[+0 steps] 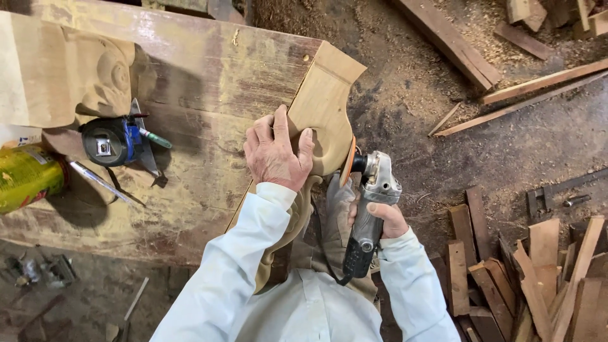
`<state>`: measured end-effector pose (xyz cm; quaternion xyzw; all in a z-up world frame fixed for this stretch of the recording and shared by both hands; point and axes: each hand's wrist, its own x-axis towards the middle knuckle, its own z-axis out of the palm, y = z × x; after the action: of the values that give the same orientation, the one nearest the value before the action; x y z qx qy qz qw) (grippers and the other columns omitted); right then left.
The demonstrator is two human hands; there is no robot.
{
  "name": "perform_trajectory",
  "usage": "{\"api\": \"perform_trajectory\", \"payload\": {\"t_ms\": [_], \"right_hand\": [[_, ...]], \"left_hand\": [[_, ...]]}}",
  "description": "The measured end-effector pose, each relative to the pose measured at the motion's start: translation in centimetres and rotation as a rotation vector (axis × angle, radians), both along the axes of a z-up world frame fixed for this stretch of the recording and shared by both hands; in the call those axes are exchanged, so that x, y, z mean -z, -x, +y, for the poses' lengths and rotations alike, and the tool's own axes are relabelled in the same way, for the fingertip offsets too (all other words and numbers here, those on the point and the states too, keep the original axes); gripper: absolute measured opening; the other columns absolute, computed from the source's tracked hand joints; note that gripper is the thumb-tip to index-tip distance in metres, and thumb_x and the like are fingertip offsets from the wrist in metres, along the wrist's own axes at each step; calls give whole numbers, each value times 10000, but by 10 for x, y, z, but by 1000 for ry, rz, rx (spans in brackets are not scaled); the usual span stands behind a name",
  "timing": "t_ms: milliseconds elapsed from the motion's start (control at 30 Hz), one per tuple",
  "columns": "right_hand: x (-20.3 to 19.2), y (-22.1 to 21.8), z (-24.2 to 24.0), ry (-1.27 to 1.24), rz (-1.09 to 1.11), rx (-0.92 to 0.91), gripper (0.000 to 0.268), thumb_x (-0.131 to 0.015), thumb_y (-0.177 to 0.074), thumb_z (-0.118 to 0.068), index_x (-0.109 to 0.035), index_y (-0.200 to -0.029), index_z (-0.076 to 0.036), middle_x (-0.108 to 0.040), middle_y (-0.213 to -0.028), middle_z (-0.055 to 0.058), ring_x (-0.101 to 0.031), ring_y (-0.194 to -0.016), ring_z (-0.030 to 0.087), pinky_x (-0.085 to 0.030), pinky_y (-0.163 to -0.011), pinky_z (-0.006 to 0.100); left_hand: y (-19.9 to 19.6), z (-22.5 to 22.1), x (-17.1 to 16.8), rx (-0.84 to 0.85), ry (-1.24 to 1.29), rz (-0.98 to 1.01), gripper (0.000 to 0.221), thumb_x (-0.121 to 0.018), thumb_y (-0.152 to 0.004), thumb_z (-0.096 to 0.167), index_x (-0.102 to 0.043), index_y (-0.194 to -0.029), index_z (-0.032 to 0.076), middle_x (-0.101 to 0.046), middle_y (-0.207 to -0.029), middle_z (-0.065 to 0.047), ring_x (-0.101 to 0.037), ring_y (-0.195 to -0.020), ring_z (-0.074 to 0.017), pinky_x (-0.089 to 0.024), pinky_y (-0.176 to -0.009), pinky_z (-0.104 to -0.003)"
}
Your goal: Sanding decorative wood carvings using a power sander and a hand sanding block to achieve a smooth finish.
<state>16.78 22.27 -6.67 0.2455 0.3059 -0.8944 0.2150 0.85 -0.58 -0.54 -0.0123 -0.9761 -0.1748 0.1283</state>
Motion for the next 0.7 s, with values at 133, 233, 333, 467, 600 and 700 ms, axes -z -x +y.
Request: {"api": "perform_trajectory", "payload": {"t_ms": [133, 233, 333, 467, 600, 700], "right_hand": [[-22, 22, 11, -143, 13, -39, 293, -669, -766, -91, -598, -1005, 64, -676, -727, 323, -737, -631, 430, -632, -563, 544], [-83, 76, 19, -303, -30, -126, 235, -714, -696, -42, -626, -898, 39, -686, -665, 302, -730, -549, 403, -622, -515, 531], [-62, 75, 49, -442, -70, -229, 174, -724, -677, -5, -660, -824, 63, -689, -632, 304, -730, -524, 399, -610, -497, 526], [-57, 97, 74, -533, -59, -328, 136, -742, -650, 54, -681, -769, 76, -670, -594, 287, -713, -491, 388, -600, -465, 514], [-72, 131, 83, -712, -32, -483, 179, -837, -613, 61, -727, -753, 44, -696, -625, 215, -703, -558, 299, -584, -534, 462], [-81, 157, 93, -740, -30, -585, 152, -845, -609, 80, -721, -694, 58, -685, -566, 237, -706, -494, 321, -581, -508, 444]], "left_hand": [[0, -1, 1, -6, -8, -10, 583, -646, -909, 501, -595, -1354, 128, -516, -1106, -67, -553, -939, -313, -455, -723, -425], [1, 1, -4, -12, -7, -11, 581, -652, -900, 504, -609, -1339, 126, -521, -1103, -64, -554, -946, -307, -458, -726, -422], [2, 2, -4, -19, 17, -7, 577, -637, -909, 515, -609, -1341, 133, -520, -1098, -64, -554, -931, -301, -456, -720, -420], [4, 3, -5, -39, 38, -21, 586, -627, -903, 523, -613, -1347, 141, -524, -1096, -62, -558, -922, -296, -455, -714, -414], [5, 3, -7, -43, 6, -53, 575, -640, -903, 512, -626, -1340, 139, -534, -1101, -70, -559, -933, -304, -446, -720, -411], [5, 3, -8, -46, 2, -60, 574, -643, -900, 517, -635, -1331, 139, -546, -1101, -74, -570, -939, -306, -451, -716, -414]]}}
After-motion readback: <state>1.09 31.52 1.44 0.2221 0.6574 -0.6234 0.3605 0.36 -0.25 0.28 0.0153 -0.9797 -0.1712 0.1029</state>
